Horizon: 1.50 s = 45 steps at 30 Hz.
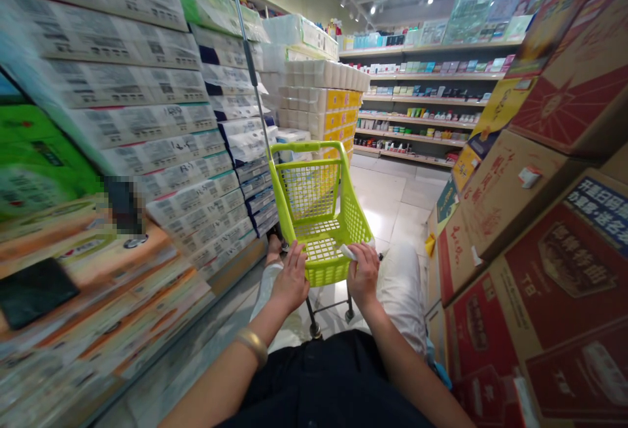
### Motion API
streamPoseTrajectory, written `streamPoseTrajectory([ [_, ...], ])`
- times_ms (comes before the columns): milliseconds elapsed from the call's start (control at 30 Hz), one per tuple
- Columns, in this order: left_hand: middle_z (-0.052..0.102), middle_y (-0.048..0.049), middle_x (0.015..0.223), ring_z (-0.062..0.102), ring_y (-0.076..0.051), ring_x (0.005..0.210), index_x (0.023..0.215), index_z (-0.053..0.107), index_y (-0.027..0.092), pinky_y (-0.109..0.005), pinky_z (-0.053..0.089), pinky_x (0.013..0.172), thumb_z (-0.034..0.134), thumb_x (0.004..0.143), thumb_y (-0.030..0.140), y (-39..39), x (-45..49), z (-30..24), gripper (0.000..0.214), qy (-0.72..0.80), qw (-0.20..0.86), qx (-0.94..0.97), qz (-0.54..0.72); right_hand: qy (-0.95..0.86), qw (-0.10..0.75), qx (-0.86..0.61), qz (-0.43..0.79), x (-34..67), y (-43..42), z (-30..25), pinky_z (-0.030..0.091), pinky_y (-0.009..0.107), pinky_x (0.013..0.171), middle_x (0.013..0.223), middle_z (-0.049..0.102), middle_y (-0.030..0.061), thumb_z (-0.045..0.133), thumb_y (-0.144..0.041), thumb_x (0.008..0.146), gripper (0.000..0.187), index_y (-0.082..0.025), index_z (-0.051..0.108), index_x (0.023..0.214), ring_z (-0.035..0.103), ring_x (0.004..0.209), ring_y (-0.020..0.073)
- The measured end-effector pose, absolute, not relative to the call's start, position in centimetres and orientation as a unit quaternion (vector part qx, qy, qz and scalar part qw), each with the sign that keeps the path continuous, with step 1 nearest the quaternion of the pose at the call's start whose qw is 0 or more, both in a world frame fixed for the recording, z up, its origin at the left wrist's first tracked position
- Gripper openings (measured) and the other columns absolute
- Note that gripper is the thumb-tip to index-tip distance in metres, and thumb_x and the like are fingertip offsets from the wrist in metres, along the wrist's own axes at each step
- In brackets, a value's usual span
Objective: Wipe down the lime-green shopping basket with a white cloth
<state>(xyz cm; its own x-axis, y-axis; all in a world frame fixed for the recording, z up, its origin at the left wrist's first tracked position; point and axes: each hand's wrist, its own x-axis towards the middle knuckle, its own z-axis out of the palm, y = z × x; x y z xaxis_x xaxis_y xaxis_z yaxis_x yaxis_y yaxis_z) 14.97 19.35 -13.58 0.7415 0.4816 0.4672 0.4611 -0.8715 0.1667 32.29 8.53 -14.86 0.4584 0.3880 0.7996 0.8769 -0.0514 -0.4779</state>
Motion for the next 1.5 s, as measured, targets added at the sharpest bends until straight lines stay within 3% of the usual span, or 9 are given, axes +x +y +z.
streamPoseTrajectory([
  [300,0.036,-0.0156,0.147,0.013,-0.029,0.148,0.121,0.039,0.014,-0.049,0.031,0.117,0.044,0.068,0.001,19.4,14.7,-13.7,0.056,0.250,0.027,0.932,0.261,-0.630,0.448,-0.614,-0.161,26.6,10.0,-13.9,0.027,0.038,0.111,0.115,0.066,0.0030,0.044,-0.008,0.081,0.041,-0.025,0.062,0.114,0.053,0.116,0.0175],
  [633,0.037,-0.0168,0.147,0.014,-0.031,0.148,0.122,0.041,0.014,-0.050,0.033,0.116,0.048,0.068,0.002,19.2,14.8,-13.6,0.056,0.243,0.031,0.929,0.276,-0.445,0.532,-0.679,-0.240,32.0,8.7,-14.6,0.030,0.047,0.108,0.108,0.066,0.0092,0.041,-0.010,0.084,0.035,-0.018,0.064,0.109,0.050,0.117,0.0239],
  [867,0.039,-0.0157,0.146,0.020,-0.029,0.146,0.122,0.040,0.016,-0.053,0.038,0.112,0.044,0.071,0.001,19.5,14.5,-13.9,0.053,0.245,0.032,0.929,0.276,-0.636,0.464,-0.596,-0.157,26.5,10.2,-13.3,0.029,0.036,0.108,0.112,0.068,0.0019,0.045,-0.008,0.081,0.040,-0.025,0.063,0.112,0.055,0.111,0.0173],
  [1167,0.039,-0.0175,0.145,0.019,-0.033,0.146,0.121,0.041,0.013,-0.051,0.038,0.113,0.048,0.068,0.002,19.4,14.7,-13.7,0.055,0.230,0.016,0.930,0.288,-0.469,0.507,-0.676,-0.258,32.2,8.2,-14.5,0.029,0.045,0.109,0.107,0.067,0.0078,0.042,-0.010,0.086,0.032,-0.019,0.064,0.107,0.052,0.116,0.0228],
  [1367,0.039,-0.0148,0.145,0.020,-0.030,0.146,0.122,0.040,0.015,-0.051,0.039,0.112,0.045,0.068,0.000,19.4,14.7,-14.1,0.056,0.237,0.013,0.925,0.297,-0.612,0.460,-0.619,-0.176,26.6,10.1,-13.6,0.028,0.038,0.109,0.109,0.067,0.0025,0.046,-0.007,0.080,0.038,-0.024,0.062,0.111,0.054,0.111,0.0180],
  [1500,0.040,-0.0158,0.145,0.018,-0.030,0.147,0.122,0.040,0.014,-0.052,0.037,0.113,0.044,0.067,-0.001,19.7,14.4,-14.2,0.057,0.227,0.004,0.930,0.289,-0.629,0.438,-0.613,-0.188,27.6,9.5,-13.6,0.030,0.036,0.108,0.111,0.067,0.0026,0.046,-0.008,0.081,0.038,-0.025,0.062,0.111,0.055,0.111,0.0179],
])
